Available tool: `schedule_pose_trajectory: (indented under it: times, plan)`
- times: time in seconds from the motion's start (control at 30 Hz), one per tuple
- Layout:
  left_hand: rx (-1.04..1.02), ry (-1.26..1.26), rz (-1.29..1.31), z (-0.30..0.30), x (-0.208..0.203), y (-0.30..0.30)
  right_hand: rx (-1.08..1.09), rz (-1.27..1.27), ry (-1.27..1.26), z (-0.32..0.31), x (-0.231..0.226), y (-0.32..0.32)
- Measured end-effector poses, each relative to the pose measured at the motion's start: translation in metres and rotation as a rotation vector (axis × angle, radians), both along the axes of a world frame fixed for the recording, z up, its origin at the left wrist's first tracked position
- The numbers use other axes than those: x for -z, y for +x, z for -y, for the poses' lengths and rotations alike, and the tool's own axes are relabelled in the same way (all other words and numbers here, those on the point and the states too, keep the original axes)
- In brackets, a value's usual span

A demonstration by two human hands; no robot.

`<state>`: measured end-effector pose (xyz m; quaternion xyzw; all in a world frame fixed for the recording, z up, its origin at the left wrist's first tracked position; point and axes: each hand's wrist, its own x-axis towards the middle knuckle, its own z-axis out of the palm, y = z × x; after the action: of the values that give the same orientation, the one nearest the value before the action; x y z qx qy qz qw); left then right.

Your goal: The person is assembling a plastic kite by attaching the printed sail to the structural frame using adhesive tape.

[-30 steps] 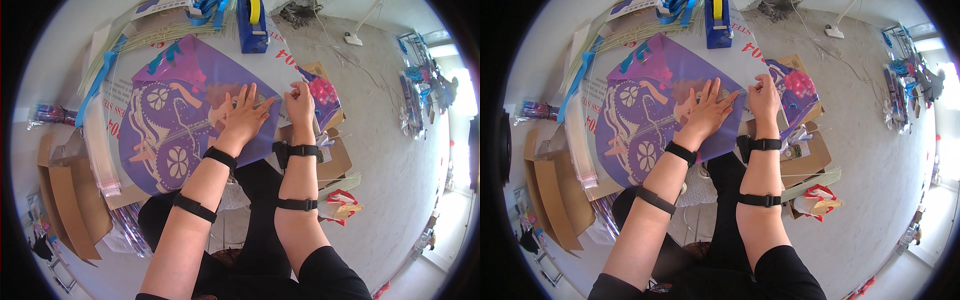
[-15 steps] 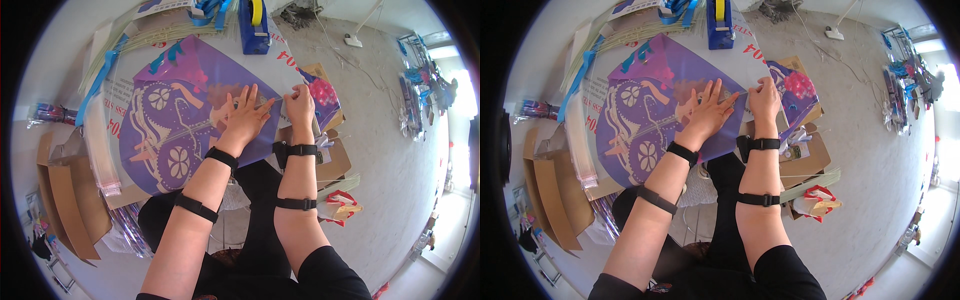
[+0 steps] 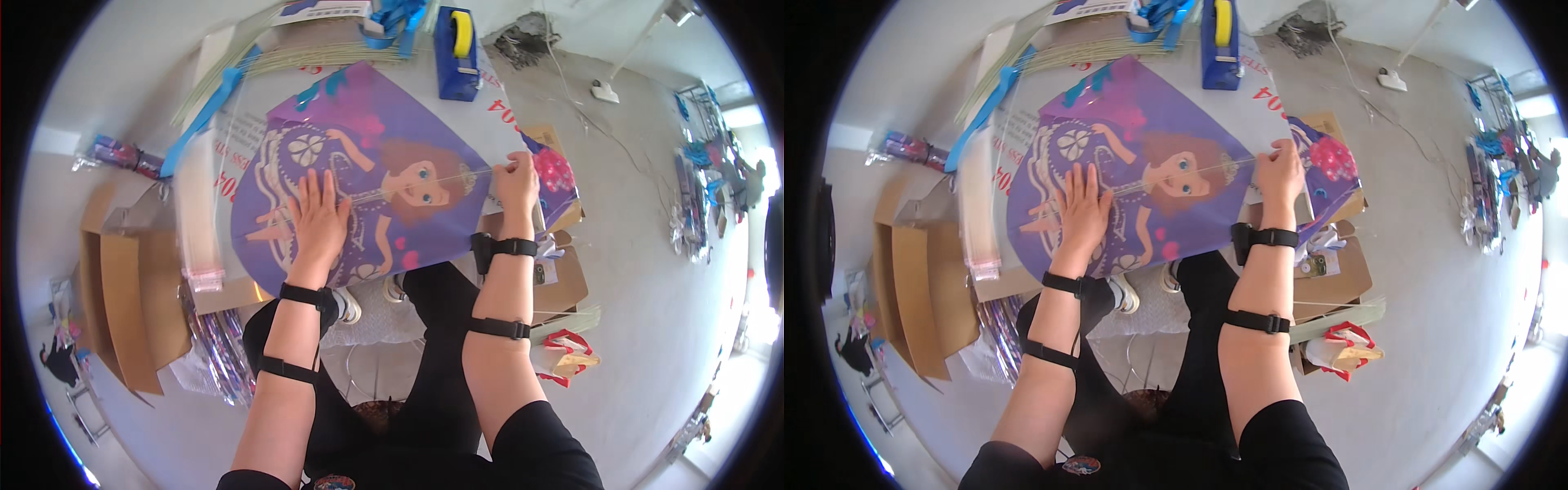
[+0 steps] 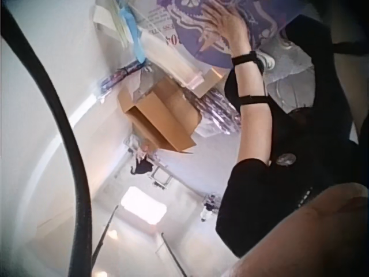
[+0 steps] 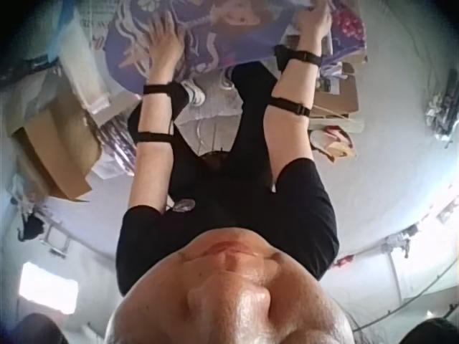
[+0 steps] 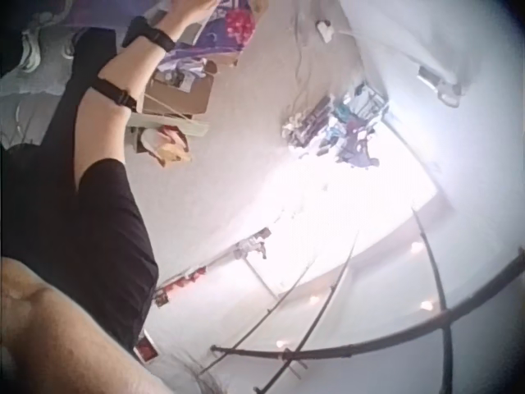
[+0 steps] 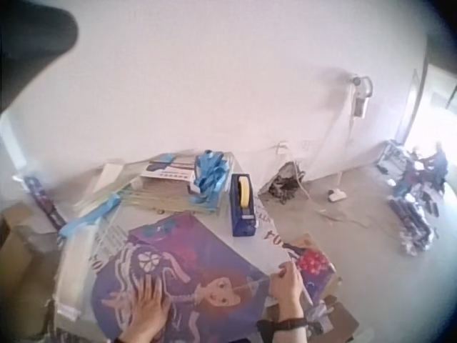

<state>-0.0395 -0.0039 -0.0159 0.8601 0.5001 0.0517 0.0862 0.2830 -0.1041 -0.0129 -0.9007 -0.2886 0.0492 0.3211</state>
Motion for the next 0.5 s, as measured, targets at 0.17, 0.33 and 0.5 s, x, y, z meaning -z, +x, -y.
schedule_pose_trajectory:
  times: [0.17, 0.33, 0.5]
  plan:
    - [-0.269, -0.013, -0.067, -0.004, 0.014, -0.061, 0.013, 0.000, -0.002, 0.002, 0.004, 0.003]
    - [-0.380, -0.014, -0.065, -0.004, 0.012, -0.075, 0.012, 0.008, 0.024, 0.004, 0.003, 0.003]
    - [-0.394, -0.097, 0.027, -0.011, 0.015, -0.092, -0.018, 0.013, 0.050, -0.001, 0.008, 0.001]
